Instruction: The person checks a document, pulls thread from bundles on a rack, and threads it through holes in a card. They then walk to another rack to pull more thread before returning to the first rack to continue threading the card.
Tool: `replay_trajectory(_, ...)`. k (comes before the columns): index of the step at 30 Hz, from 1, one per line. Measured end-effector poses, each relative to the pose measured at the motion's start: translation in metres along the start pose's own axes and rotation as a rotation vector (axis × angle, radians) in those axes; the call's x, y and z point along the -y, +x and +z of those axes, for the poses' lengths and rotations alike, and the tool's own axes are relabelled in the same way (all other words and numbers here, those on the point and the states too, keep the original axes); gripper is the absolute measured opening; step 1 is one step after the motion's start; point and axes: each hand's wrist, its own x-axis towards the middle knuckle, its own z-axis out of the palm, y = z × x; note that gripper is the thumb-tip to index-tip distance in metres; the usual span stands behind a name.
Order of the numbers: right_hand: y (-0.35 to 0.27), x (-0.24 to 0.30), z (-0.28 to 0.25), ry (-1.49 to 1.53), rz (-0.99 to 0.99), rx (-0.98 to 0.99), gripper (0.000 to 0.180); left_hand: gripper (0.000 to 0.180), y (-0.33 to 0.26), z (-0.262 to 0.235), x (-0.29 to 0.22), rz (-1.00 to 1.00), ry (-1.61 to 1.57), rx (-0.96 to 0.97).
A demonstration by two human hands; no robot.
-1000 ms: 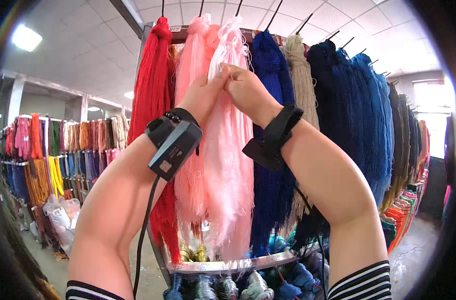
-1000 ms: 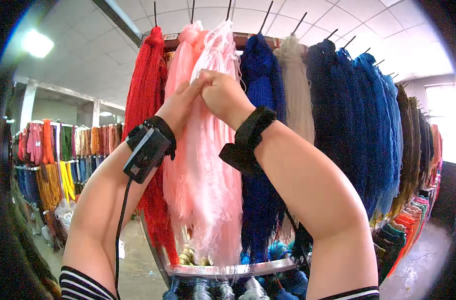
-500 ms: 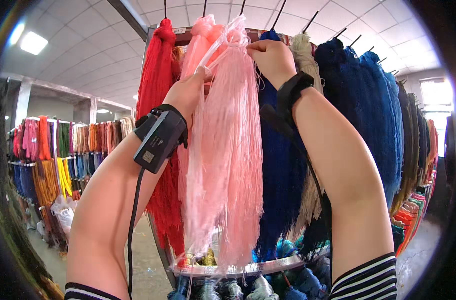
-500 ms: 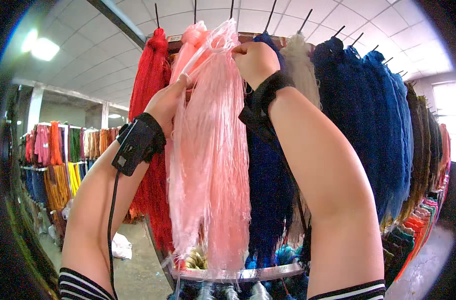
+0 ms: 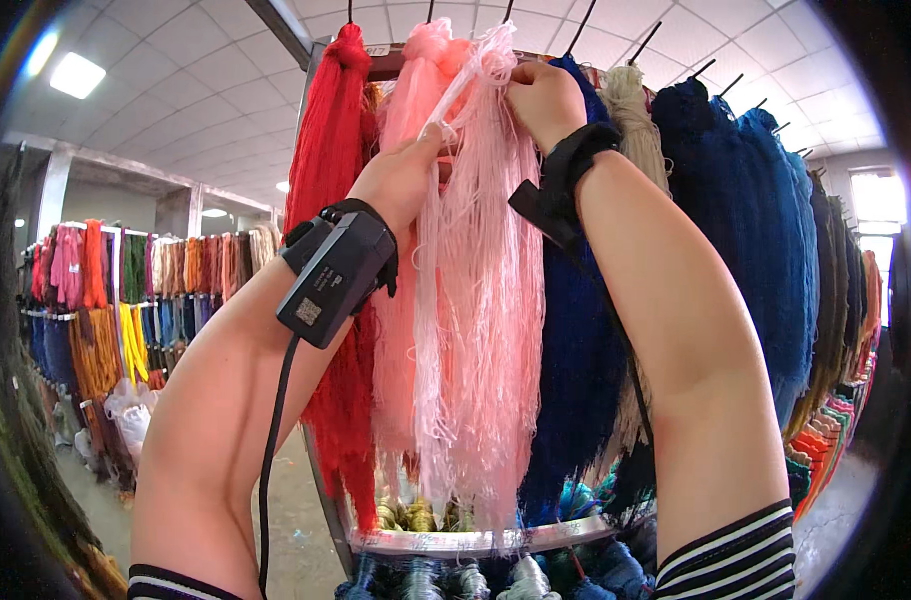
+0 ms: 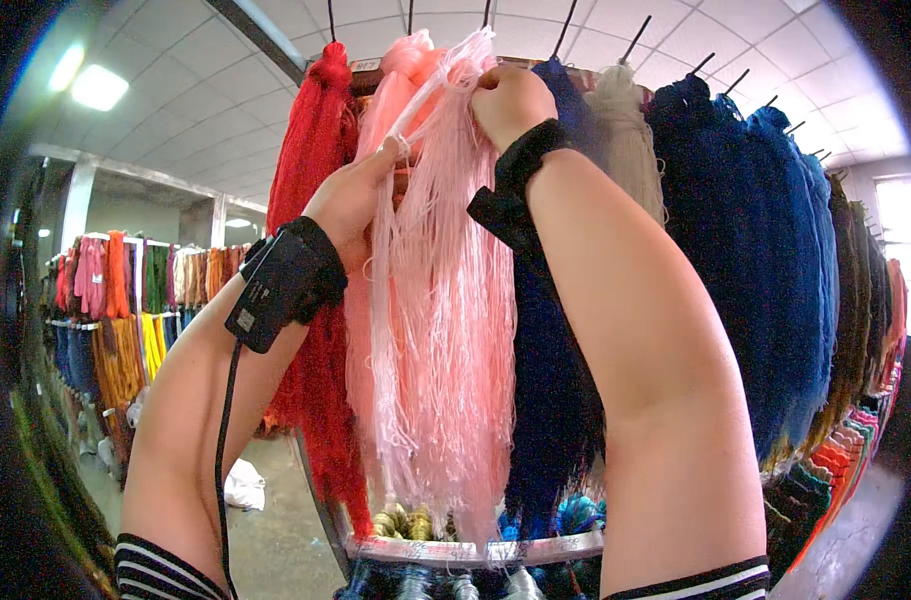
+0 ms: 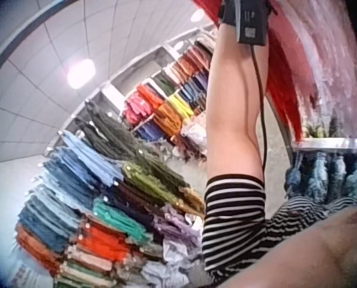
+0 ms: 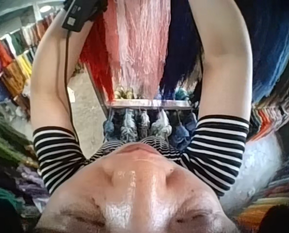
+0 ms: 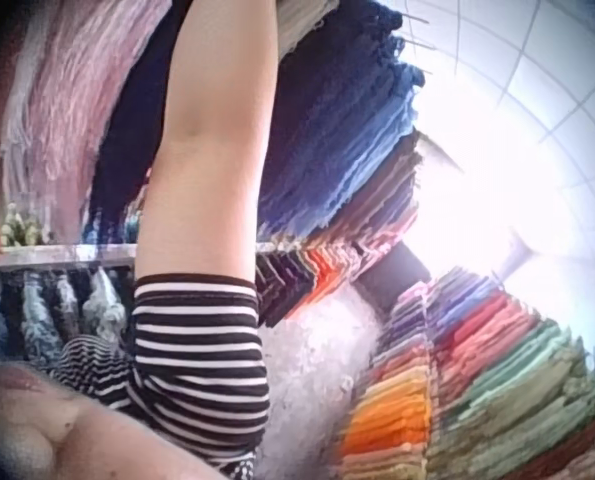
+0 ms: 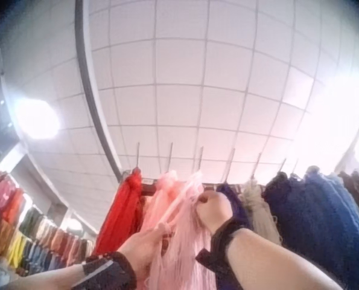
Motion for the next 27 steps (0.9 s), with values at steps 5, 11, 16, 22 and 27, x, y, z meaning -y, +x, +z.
replay_trajectory(5,-0.001,-0.015,-0.002,0.181,-0.048,-0.044,0.023,0.040,0.004,-0.001,0.002,0.001,0.024,0.023)
replay_trajectory(11,-0.017,-0.008,-0.022,0.507,0.051,0.113,0.014,0.052,0.030,-0.026,0.021,0.171,0.143,-0.078)
replay_trajectory(16,-0.022,-0.015,-0.029,0.590,0.129,0.135,0.012,0.050,0.037,-0.031,0.025,0.100,0.087,-0.062)
replay_trajectory(22,-0.019,-0.023,-0.021,0.445,0.031,0.114,0.019,0.044,0.026,-0.020,0.020,0.043,-0.056,-0.019)
replay_trajectory(27,-0.021,-0.014,-0.016,0.435,0.196,0.110,0.024,0.044,0.024,-0.022,0.019,0.052,-0.028,-0.036)
